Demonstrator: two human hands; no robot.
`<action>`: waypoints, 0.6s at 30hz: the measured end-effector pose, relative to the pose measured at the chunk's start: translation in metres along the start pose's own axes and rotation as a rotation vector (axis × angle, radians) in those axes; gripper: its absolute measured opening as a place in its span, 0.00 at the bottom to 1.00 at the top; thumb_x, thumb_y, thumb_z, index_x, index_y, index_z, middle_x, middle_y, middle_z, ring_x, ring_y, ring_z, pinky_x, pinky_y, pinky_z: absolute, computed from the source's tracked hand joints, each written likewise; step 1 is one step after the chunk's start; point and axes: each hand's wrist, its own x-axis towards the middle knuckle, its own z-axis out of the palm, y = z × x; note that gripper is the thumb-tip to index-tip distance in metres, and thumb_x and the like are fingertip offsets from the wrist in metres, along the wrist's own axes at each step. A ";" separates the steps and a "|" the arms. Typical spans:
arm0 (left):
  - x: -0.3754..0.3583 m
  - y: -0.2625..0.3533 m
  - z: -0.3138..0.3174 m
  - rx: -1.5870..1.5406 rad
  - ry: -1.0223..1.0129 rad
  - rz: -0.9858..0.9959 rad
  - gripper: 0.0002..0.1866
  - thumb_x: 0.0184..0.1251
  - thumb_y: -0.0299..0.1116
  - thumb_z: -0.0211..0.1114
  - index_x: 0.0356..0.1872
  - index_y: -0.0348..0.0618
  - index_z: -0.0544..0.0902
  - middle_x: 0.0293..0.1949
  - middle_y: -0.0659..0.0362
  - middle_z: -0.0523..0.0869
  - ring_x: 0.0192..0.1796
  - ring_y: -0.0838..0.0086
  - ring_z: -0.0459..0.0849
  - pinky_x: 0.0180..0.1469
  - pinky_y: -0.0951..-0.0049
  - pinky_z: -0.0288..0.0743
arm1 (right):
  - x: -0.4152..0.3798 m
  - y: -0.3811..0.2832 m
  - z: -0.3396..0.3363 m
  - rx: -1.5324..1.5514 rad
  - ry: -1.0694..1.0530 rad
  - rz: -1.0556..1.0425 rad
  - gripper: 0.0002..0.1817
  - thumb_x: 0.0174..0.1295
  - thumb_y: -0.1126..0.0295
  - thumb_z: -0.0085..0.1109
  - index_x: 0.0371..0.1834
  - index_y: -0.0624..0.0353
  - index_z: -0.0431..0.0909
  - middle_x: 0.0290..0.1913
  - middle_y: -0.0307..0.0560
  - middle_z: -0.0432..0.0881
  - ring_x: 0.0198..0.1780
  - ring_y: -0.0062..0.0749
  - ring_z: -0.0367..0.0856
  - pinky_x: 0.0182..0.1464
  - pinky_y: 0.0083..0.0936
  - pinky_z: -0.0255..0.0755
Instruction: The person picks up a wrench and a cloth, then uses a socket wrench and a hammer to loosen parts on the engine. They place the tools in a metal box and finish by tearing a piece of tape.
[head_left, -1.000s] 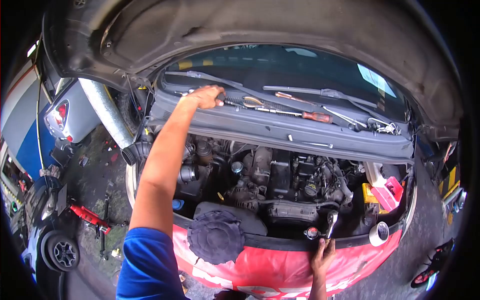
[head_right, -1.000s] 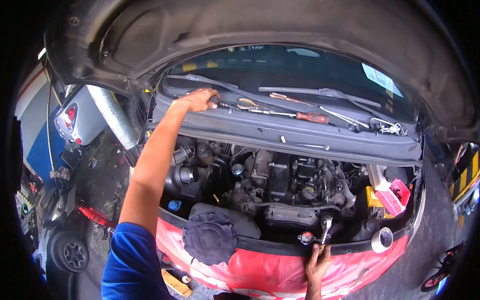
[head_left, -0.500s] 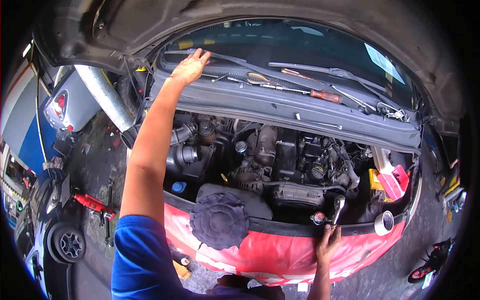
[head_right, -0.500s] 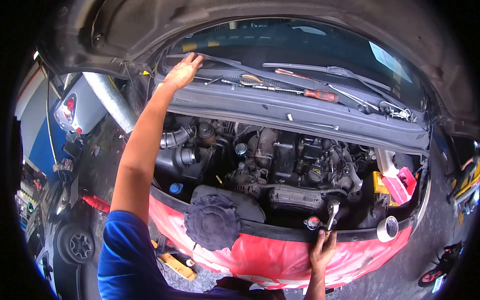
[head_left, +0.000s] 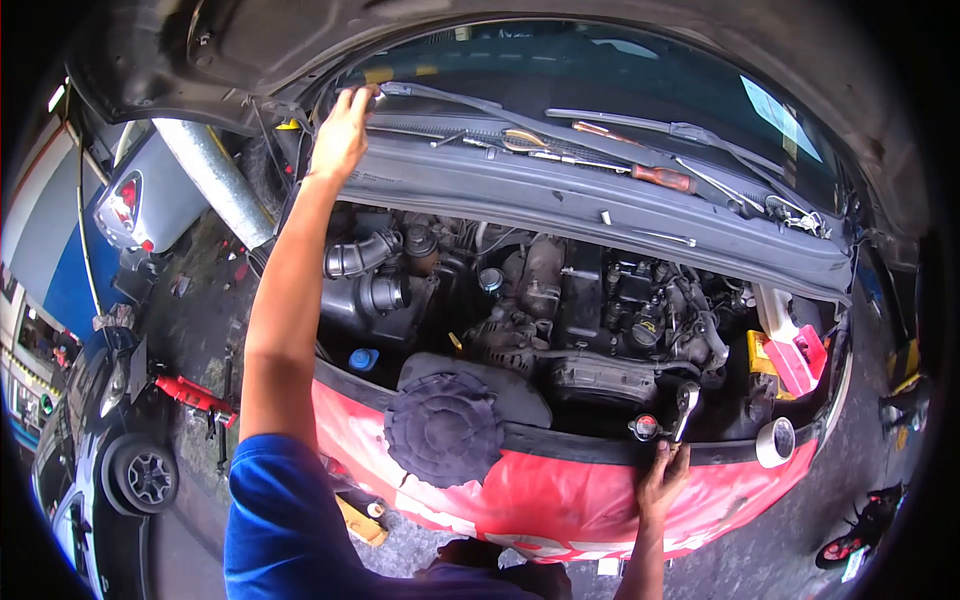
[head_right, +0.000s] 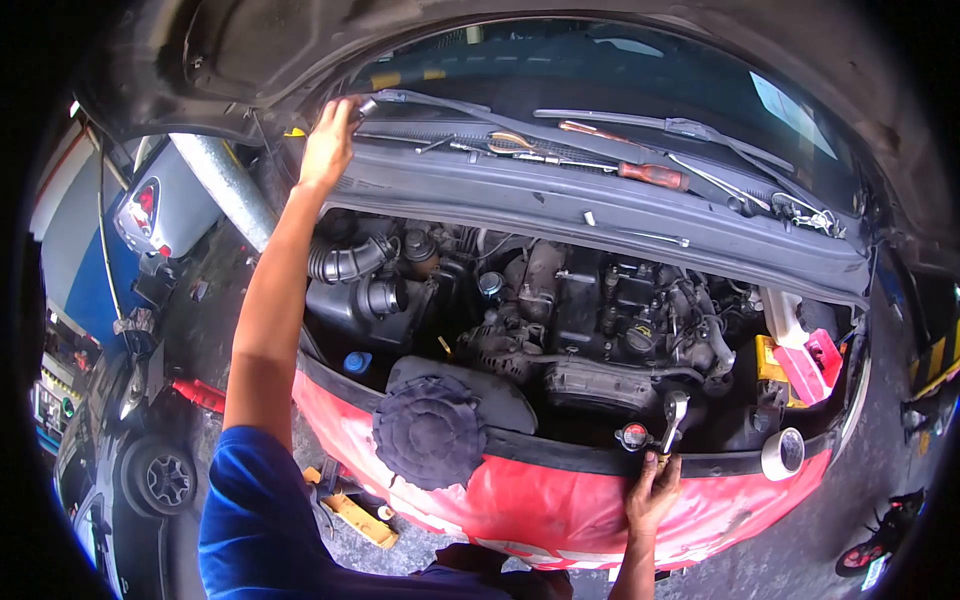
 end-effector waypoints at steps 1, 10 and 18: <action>-0.008 0.001 -0.012 -0.015 0.007 -0.019 0.24 0.67 0.17 0.59 0.63 0.49 0.75 0.61 0.48 0.77 0.61 0.46 0.81 0.59 0.53 0.81 | 0.000 0.000 0.002 0.017 0.009 -0.010 0.17 0.78 0.63 0.55 0.37 0.67 0.71 0.23 0.41 0.70 0.28 0.21 0.60 0.28 0.28 0.54; -0.108 0.011 -0.124 -0.164 -0.044 -0.078 0.22 0.64 0.10 0.59 0.57 0.42 0.77 0.61 0.49 0.78 0.63 0.47 0.81 0.62 0.57 0.81 | -0.001 0.000 0.003 0.006 0.009 -0.045 0.15 0.77 0.65 0.57 0.38 0.67 0.71 0.22 0.40 0.70 0.25 0.21 0.61 0.26 0.27 0.55; -0.162 0.016 -0.128 -0.155 -0.194 -0.086 0.22 0.61 0.09 0.60 0.54 0.43 0.78 0.60 0.49 0.79 0.63 0.47 0.81 0.60 0.55 0.81 | -0.001 -0.011 0.000 -0.030 -0.074 0.054 0.16 0.79 0.65 0.55 0.36 0.67 0.69 0.26 0.40 0.69 0.30 0.22 0.61 0.31 0.26 0.57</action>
